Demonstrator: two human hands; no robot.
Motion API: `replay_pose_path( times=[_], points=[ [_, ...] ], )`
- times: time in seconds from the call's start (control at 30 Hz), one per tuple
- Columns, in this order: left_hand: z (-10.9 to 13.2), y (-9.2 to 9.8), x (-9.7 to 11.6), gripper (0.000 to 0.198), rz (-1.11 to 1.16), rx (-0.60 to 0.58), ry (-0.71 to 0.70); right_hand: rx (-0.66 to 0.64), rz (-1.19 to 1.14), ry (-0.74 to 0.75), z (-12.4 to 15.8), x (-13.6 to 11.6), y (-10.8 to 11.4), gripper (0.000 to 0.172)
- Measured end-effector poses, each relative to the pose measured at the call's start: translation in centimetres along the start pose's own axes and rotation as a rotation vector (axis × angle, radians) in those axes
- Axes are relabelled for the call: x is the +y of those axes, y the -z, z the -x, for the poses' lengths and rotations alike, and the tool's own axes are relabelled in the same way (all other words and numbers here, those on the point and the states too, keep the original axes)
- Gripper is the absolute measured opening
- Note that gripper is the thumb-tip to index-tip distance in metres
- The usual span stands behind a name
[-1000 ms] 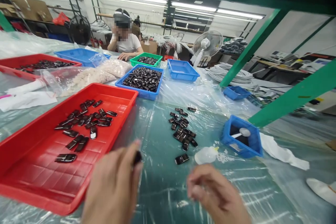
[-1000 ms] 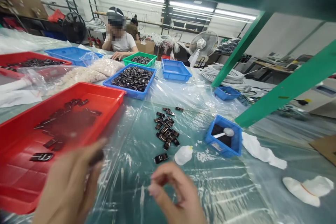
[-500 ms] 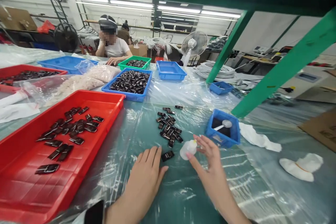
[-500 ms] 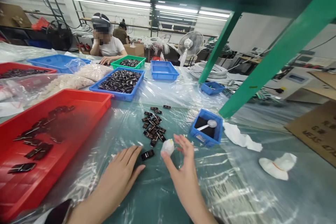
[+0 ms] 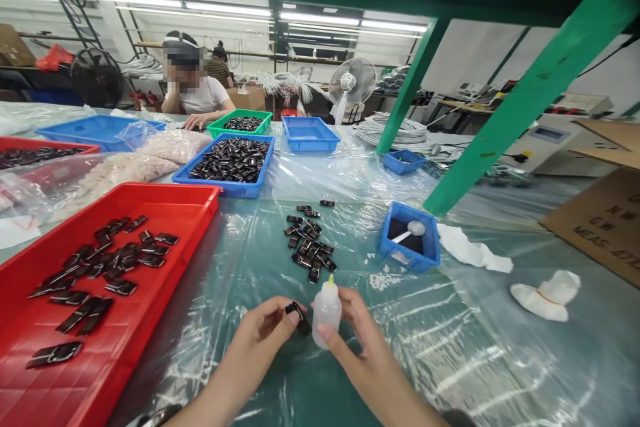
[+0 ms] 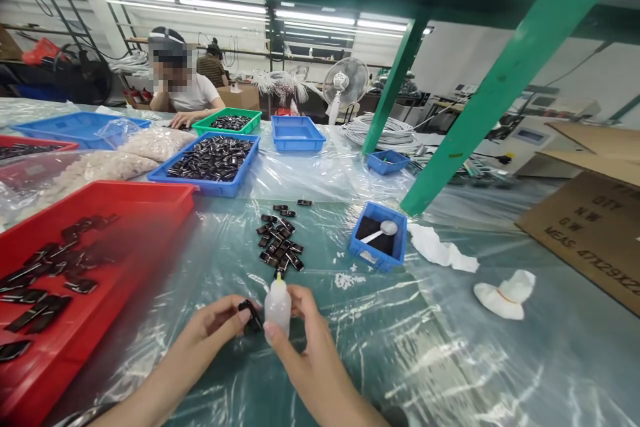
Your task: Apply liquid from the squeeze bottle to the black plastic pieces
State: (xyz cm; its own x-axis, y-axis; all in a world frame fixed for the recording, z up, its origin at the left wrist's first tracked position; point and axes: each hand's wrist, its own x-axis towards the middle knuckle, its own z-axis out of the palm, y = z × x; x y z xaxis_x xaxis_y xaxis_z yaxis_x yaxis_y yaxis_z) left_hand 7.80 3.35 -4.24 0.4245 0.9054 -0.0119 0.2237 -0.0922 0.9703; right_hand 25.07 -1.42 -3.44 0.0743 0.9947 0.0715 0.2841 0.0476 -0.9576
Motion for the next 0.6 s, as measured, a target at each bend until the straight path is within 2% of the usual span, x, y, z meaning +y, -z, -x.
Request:
replay_pose_path(
  times=[0.13,0.23,0.33,0.47,0.6],
  points=[
    [0.7,-0.2,0.0,0.036,0.239,-0.031,0.069,0.008,-0.023,-0.001,0.3,0.1,-0.2,0.031],
    [1.4,-0.5,-0.1,0.039,0.327,-0.055,0.110,0.010,-0.035,0.005,0.1,0.4,0.2,0.030],
    [1.8,-0.1,-0.4,0.040,0.305,-0.043,0.139,0.014,-0.051,-0.031,0.1,0.4,0.4,0.032],
    [2.1,0.9,-0.9,0.048,0.195,-0.031,0.185,0.091,-0.124,-0.181,0.5,-0.2,0.2,0.038],
    [2.3,1.6,-1.1,0.051,0.078,-0.011,0.234,0.108,-0.118,-0.200,0.6,-0.9,0.1,0.042]
  ],
)
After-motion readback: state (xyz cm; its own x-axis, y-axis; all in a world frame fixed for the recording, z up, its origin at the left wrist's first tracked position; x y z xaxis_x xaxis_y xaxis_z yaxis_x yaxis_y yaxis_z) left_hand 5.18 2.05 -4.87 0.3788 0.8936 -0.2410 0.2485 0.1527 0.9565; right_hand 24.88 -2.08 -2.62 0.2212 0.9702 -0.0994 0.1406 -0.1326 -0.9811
